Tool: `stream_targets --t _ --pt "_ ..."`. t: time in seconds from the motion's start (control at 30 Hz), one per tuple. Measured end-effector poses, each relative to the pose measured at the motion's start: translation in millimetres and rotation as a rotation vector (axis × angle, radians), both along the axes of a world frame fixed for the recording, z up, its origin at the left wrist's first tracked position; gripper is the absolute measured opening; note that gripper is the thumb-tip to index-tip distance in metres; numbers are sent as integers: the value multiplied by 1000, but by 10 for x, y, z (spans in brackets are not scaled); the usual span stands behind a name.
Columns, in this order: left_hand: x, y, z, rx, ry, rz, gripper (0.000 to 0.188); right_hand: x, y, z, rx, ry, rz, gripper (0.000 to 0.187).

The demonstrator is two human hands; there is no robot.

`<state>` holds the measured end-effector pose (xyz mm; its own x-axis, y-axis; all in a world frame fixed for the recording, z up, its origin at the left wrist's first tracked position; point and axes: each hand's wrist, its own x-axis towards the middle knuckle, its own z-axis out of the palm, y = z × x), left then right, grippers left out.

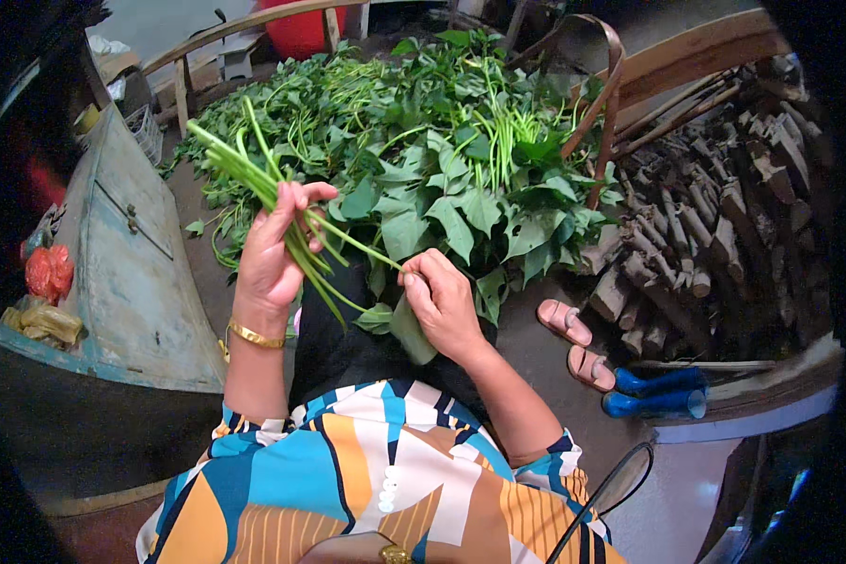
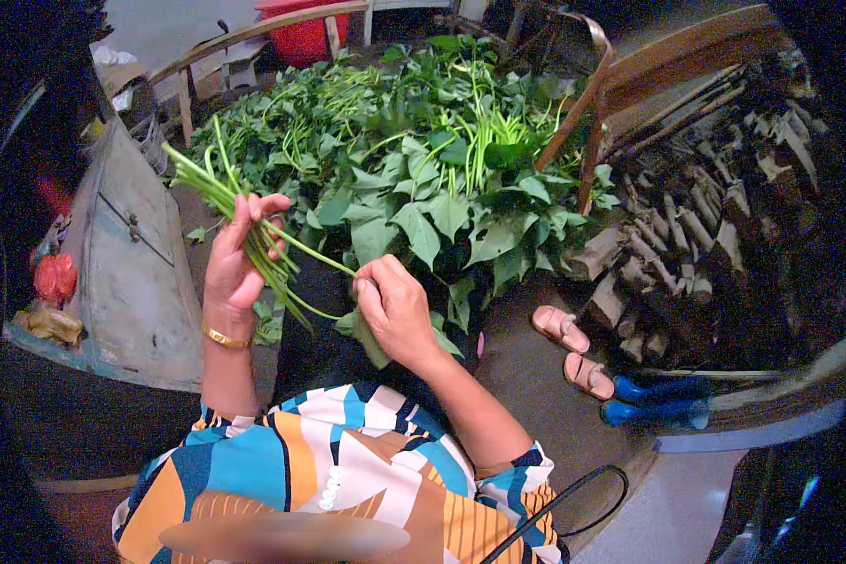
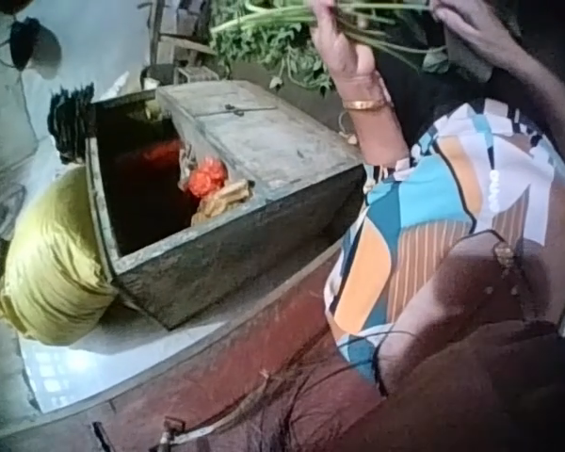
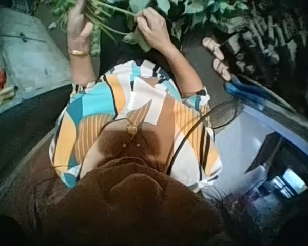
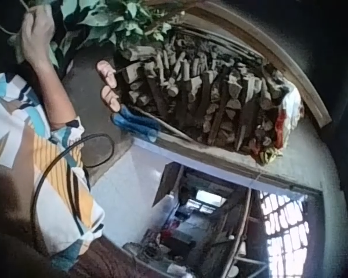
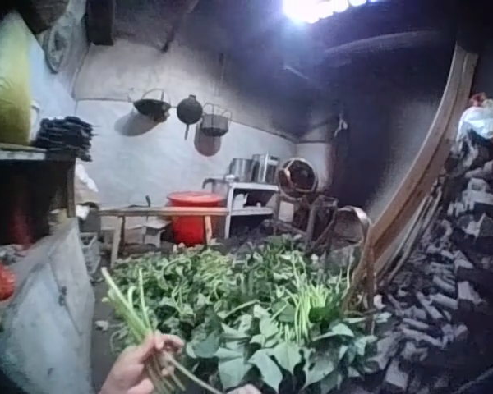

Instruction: Sorting and trimming green leafy vegetables from a large pile on the floor.

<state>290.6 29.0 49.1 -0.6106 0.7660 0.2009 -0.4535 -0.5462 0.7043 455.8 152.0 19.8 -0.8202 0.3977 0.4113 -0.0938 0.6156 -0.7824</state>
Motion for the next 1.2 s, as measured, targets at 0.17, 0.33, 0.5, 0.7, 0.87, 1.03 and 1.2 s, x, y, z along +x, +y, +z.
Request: stream_targets --t 0.17,0.33,0.5,0.7,0.87,1.03,1.2 --pt "31 -72 69 220 63 59 27 -574 87 7 -367 178 -165 18" --pt "-1 -198 179 246 36 342 25 -1382 -82 328 269 446 -298 9" --pt "-192 -462 145 375 54 423 21 -1796 188 484 1044 499 -236 7" --pt "-197 -429 158 231 15 651 17 -1908 381 516 972 364 -349 19" --pt "-245 -459 76 180 34 542 16 -1182 736 506 741 -16 -336 14" --pt "-173 -254 -24 135 -66 411 16 -541 717 264 741 -524 -626 22" --pt "42 47 -235 21 -213 143 15 -338 700 10 701 -395 -583 16"
